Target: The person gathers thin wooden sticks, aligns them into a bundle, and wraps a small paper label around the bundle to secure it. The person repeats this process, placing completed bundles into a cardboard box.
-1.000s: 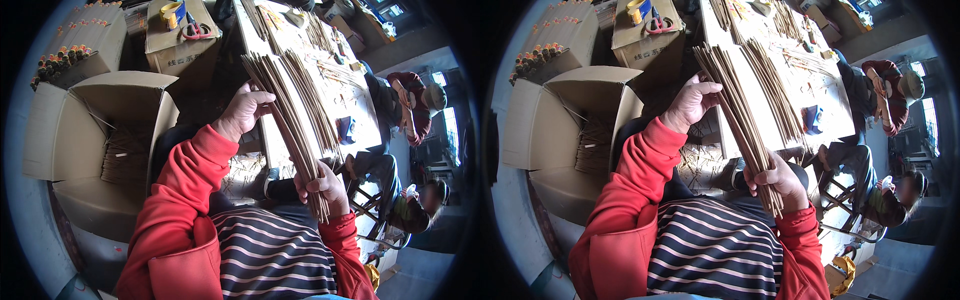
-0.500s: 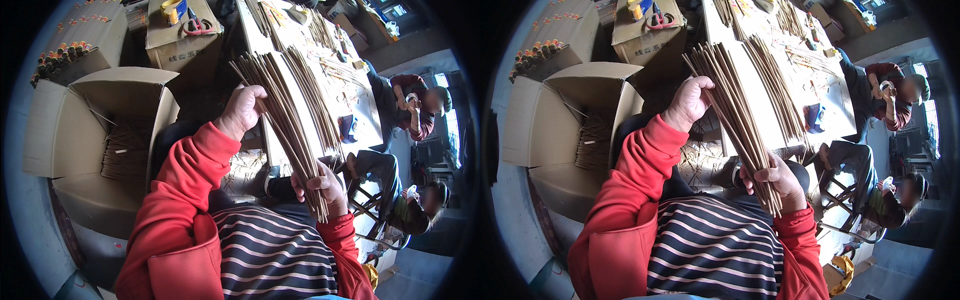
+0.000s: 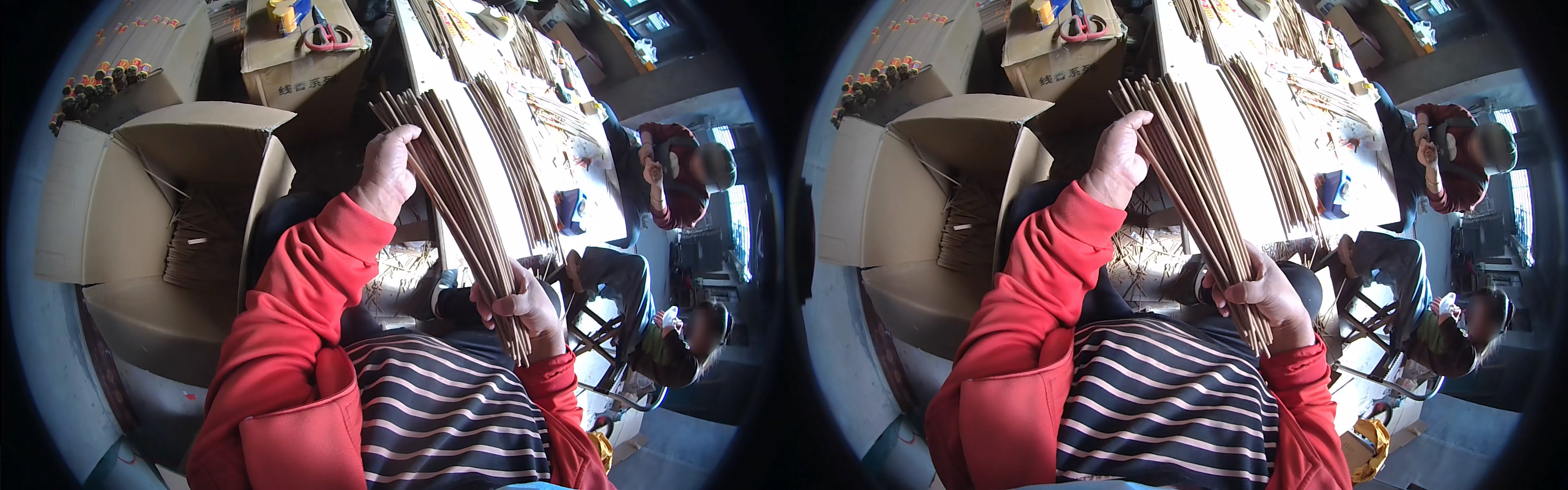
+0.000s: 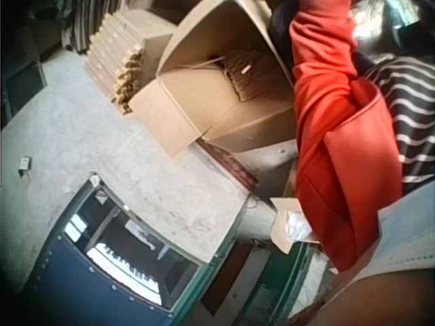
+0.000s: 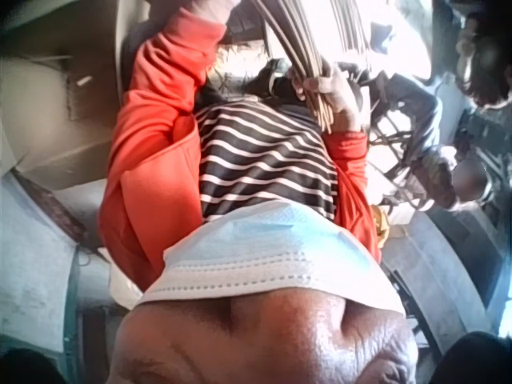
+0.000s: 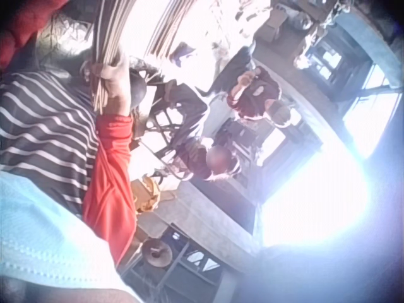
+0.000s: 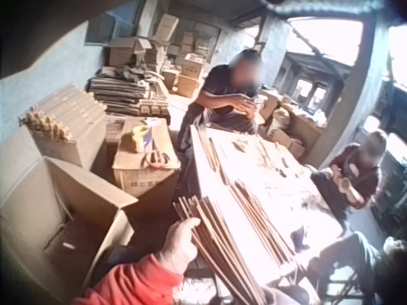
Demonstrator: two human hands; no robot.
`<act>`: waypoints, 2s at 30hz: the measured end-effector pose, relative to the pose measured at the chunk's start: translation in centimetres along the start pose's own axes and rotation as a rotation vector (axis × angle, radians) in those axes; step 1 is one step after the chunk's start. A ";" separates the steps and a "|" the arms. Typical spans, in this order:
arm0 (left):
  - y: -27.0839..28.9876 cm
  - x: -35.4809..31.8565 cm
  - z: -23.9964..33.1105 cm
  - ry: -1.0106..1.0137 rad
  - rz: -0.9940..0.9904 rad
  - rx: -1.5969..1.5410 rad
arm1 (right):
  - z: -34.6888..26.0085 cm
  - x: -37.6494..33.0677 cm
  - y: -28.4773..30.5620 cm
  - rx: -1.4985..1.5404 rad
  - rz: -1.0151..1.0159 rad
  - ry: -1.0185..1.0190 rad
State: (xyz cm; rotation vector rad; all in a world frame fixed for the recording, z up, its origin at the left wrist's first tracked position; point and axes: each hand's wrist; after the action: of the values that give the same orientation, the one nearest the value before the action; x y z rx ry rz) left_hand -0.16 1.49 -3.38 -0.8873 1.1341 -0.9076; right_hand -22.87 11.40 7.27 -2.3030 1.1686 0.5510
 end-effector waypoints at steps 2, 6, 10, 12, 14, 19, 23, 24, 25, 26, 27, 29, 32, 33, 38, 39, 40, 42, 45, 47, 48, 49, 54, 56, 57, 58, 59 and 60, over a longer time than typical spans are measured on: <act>0.0 0.7 1.0 -0.024 -0.022 -0.040 | -0.1 -0.5 0.1 -0.010 0.000 -0.018; -0.6 1.3 3.0 -0.258 0.026 0.003 | -0.3 -1.6 0.5 -0.041 -0.035 -0.045; -0.5 1.2 4.6 -0.524 0.191 0.177 | -0.4 -2.0 1.3 -0.095 -0.079 -0.056; -0.4 1.1 5.1 -0.489 0.326 0.234 | -0.5 -1.5 1.6 -0.144 0.009 -0.166; 0.1 1.4 5.3 -0.483 0.294 0.253 | -0.8 -1.2 1.4 -0.207 0.059 -0.238; -0.9 0.5 6.1 -0.500 0.191 0.124 | -2.2 -0.9 2.3 -0.443 0.073 -0.262; -0.8 0.8 6.8 -0.499 0.210 0.013 | -5.2 0.0 1.3 -0.590 0.019 -0.317; -0.9 1.0 6.9 -0.510 0.194 0.006 | -5.2 0.3 1.8 -0.593 0.036 -0.307; -0.9 0.8 6.9 -0.492 0.203 0.009 | -5.1 0.6 2.2 -0.598 0.052 -0.296; -1.1 0.7 7.1 -0.485 0.208 0.012 | -5.4 1.2 2.3 -0.694 0.074 -0.311; -1.2 0.6 7.2 -0.477 0.213 0.015 | -5.9 1.3 2.0 -0.689 0.046 -0.304; -1.4 0.4 7.2 -0.467 0.213 0.016 | -7.0 1.2 1.1 -0.674 -0.004 -0.292; -1.5 0.2 7.5 -0.475 0.231 0.051 | -6.7 2.7 1.7 -0.758 0.040 -0.306; -1.4 0.3 7.6 -0.486 0.235 0.077 | -6.7 3.0 1.8 -0.780 0.038 -0.316; -1.0 0.3 7.2 -0.475 0.219 0.192 | -6.4 2.9 2.3 -0.784 0.068 -0.312; -1.0 0.2 7.1 -0.464 0.209 0.211 | -6.7 2.7 2.1 -0.747 0.075 -0.292; -1.3 0.2 6.9 -0.464 0.251 0.256 | -7.1 2.4 1.9 -0.709 0.083 -0.273; -1.5 0.0 6.2 -0.522 0.236 0.384 | -7.1 2.2 1.9 -0.572 0.088 -0.213; -1.5 -0.5 3.3 -0.388 0.159 0.392 | -6.6 1.3 1.3 -0.339 0.083 -0.111; -1.7 -1.4 2.0 -0.101 -0.008 0.399 | -6.2 1.3 1.2 -0.292 0.053 -0.076; -1.5 -1.7 1.6 0.094 -0.180 0.327 | -5.9 1.3 1.2 -0.256 0.036 -0.053; -1.5 -1.8 1.1 0.251 -0.318 0.225 | -5.6 1.3 1.1 -0.221 0.018 -0.029; -2.1 -3.8 -0.2 0.251 -0.403 0.257 | -3.8 1.5 1.6 -0.124 -0.047 0.024; -1.6 -3.3 -0.4 0.267 -0.409 0.207 | -3.5 1.6 1.5 -0.087 -0.054 0.045; -1.3 -3.0 -0.5 0.276 -0.402 0.200 | -3.5 1.6 1.5 -0.077 -0.061 0.053; -1.0 -2.7 -0.6 0.284 -0.394 0.192 | -3.4 1.7 1.4 -0.066 -0.068 0.062; -1.1 -2.8 -0.7 0.297 -0.367 0.158 | -3.3 1.6 1.4 -0.057 -0.059 0.059; -1.1 -2.9 -0.7 0.309 -0.339 0.123 | -3.4 1.6 1.2 -0.049 -0.049 0.057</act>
State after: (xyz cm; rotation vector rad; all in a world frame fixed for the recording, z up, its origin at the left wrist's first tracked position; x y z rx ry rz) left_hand -1.53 3.64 -1.51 -0.8711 1.1930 -1.4167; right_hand -22.58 7.82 8.78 -2.3966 1.1338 0.5043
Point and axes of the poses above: each hand's wrist, its own x-axis towards the middle knuckle, its own y-axis out of the back of the hand, z = x × y, and after that the axes turned 7 degrees about -x, right-handed
